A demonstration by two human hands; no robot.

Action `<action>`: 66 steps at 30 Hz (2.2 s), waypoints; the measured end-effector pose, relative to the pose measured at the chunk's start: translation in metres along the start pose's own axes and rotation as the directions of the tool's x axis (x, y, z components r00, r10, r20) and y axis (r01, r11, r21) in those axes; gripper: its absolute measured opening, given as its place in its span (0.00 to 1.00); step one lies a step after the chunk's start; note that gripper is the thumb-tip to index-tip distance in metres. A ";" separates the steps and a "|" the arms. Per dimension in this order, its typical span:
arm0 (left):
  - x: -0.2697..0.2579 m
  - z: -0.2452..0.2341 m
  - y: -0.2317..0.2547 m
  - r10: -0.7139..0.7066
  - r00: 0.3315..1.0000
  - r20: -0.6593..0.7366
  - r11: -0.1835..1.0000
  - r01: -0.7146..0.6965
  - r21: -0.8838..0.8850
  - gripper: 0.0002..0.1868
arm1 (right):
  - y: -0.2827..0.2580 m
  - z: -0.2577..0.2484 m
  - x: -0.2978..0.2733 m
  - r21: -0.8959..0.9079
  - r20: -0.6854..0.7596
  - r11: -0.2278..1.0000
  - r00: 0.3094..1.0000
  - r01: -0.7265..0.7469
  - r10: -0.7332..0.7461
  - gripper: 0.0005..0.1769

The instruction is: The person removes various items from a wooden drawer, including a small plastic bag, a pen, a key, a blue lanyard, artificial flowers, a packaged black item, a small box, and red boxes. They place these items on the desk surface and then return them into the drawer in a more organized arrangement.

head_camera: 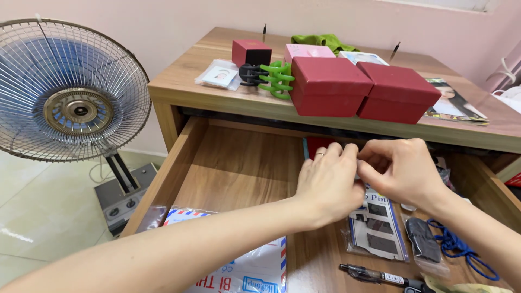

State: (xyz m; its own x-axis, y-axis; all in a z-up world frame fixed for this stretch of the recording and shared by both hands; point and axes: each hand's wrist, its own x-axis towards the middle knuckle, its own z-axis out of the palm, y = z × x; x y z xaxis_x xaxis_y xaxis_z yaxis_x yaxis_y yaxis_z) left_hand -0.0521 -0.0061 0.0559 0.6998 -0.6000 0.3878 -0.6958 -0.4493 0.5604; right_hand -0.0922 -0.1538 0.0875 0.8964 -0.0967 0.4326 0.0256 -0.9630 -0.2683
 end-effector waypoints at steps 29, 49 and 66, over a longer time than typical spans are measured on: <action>0.131 -0.137 0.099 0.239 0.914 -0.329 0.952 -0.287 -0.105 0.21 | -0.010 -0.121 0.097 0.546 -0.557 0.798 0.822 0.257 0.116 0.02; 0.166 -0.124 0.047 -0.190 0.981 -0.034 0.958 0.178 -0.227 0.35 | 0.064 -0.082 0.157 0.658 -0.059 0.681 0.879 -0.323 0.474 0.13; 0.254 -0.083 0.041 -0.121 0.948 0.294 0.992 0.123 0.012 0.51 | 0.068 -0.059 0.177 0.564 0.182 0.598 0.792 -0.570 0.583 0.15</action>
State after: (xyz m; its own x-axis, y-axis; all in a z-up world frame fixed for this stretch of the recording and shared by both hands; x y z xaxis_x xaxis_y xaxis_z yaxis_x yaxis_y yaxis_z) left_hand 0.1105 -0.1219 0.2375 0.6999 -0.7092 0.0849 -0.6065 -0.5272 0.5951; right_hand 0.0417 -0.2511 0.1967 0.8053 -0.5921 0.0296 -0.2459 -0.3790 -0.8921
